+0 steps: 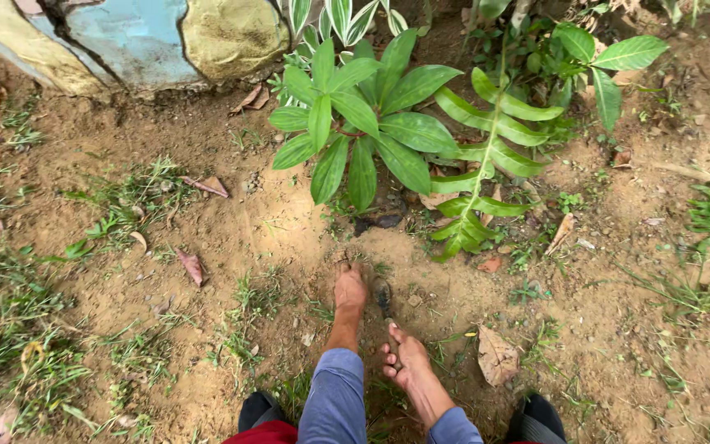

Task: The person uses a small hand hoe to dig and loosen soil around plants in a garden bed. Afterward, they use a traditional broom and a dustpan to sweep debris and leaves from the ground into a blue bucket.

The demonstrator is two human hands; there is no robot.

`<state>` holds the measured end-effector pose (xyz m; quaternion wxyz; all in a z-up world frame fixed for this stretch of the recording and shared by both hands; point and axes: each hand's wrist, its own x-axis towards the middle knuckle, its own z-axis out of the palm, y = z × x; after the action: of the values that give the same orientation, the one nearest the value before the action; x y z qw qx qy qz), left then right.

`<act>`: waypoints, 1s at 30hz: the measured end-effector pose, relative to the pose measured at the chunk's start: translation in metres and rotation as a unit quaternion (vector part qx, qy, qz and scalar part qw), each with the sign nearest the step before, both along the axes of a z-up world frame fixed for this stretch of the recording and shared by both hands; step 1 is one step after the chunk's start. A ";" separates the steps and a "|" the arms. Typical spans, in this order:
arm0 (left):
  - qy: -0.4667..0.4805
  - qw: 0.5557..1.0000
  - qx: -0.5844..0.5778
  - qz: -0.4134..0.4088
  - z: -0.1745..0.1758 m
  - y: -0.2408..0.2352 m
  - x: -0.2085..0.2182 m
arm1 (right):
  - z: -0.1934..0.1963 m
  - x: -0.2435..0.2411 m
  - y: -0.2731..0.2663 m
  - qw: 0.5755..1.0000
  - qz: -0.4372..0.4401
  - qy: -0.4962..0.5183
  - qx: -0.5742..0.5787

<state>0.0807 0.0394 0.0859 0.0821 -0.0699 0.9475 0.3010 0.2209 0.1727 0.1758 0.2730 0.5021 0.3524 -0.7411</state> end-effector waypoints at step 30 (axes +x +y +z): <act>-0.101 0.990 0.060 0.076 -0.073 0.037 -0.059 | -0.078 0.026 0.010 0.971 0.103 0.148 0.158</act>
<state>0.0220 0.0760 0.0124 0.1587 -0.1663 0.9066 0.3539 0.2469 0.1827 0.0983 0.2104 0.3847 0.5512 -0.7099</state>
